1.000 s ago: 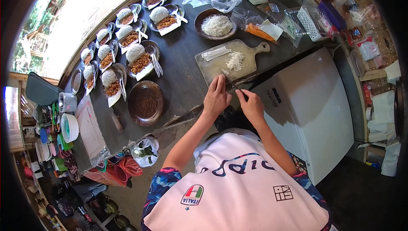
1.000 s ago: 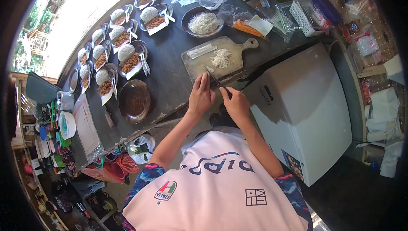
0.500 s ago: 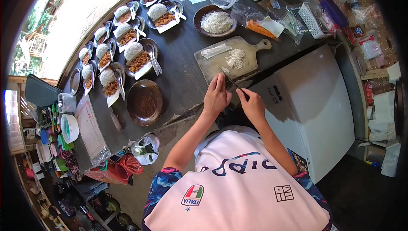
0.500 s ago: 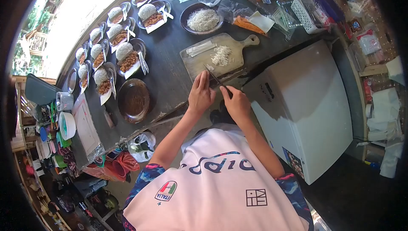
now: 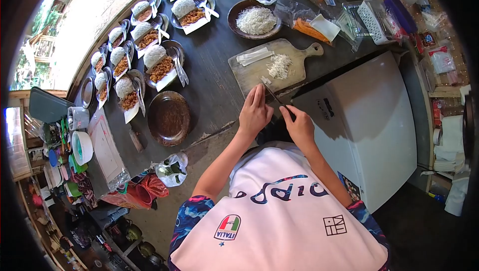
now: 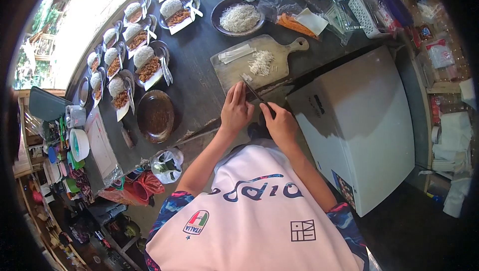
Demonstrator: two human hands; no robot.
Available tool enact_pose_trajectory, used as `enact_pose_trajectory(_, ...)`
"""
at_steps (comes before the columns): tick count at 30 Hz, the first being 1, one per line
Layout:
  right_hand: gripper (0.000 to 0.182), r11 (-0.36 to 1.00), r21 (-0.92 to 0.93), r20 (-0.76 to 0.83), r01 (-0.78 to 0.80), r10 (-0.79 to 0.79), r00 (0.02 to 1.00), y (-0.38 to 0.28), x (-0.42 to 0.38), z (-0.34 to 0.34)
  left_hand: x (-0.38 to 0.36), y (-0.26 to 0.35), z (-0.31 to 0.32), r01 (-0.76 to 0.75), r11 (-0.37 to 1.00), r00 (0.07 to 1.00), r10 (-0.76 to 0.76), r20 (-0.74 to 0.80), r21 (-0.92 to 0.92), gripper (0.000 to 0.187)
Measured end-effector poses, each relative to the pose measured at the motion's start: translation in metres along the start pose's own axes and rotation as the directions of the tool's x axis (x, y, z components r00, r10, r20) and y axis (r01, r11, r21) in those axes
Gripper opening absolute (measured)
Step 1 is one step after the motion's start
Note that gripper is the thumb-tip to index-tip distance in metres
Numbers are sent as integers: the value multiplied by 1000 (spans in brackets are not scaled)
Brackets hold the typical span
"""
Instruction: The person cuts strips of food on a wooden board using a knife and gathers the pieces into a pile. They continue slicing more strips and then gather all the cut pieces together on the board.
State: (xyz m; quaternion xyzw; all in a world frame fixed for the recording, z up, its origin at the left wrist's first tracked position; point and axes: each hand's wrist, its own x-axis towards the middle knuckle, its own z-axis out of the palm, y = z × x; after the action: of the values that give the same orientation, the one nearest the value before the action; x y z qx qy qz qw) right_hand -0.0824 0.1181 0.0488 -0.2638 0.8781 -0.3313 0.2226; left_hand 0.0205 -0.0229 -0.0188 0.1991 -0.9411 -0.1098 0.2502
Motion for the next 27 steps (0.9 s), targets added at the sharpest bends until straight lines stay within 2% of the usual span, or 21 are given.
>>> enact_pose_trajectory(1, 53, 999, -8, -15, 32, -32, 999, 3, 5, 2, 0, 2, -2, 20, 999, 1000, -20, 3, -34, 60)
enact_pose_trajectory(4, 51, 972, 231, 217, -31, -20, 976, 14, 36, -3, 6, 3, -14, 74, 991, 997, -75, -2, -109, 52)
enact_pose_trajectory(5, 50, 939, 343, 269, -33, -65, 961, 20, 43, -6, 7, 4, -18, 96, 987, 995, -97, -3, -131, 49)
enact_pose_trajectory(9, 50, 933, 336, 309, -133, 24, 951, 21, 58, -22, 20, 7, -32, 189, 952, 979, -201, -28, -239, 37)
enact_pose_trajectory(12, 50, 956, 291, 189, -37, -20, 982, 9, 44, -25, 27, -1, -41, 239, 924, 969, -248, 7, -299, 33)
enact_pose_trajectory(15, 50, 955, 276, 306, -109, 20, 952, 8, 40, -32, 34, -8, -43, 246, 913, 968, -248, 37, -326, 34)
enact_pose_trajectory(18, 50, 949, 279, 342, -148, 46, 939, 10, 33, -37, 41, -5, -46, 244, 927, 970, -234, 69, -285, 36)
enact_pose_trajectory(24, 50, 943, 303, 291, -137, 46, 956, 29, 23, -37, 44, -8, -45, 201, 952, 971, -163, 176, -229, 46)
enact_pose_trajectory(27, 51, 931, 314, 322, -185, 79, 944, 25, 20, -41, 49, -10, -50, 134, 977, 966, -91, 243, -167, 49)
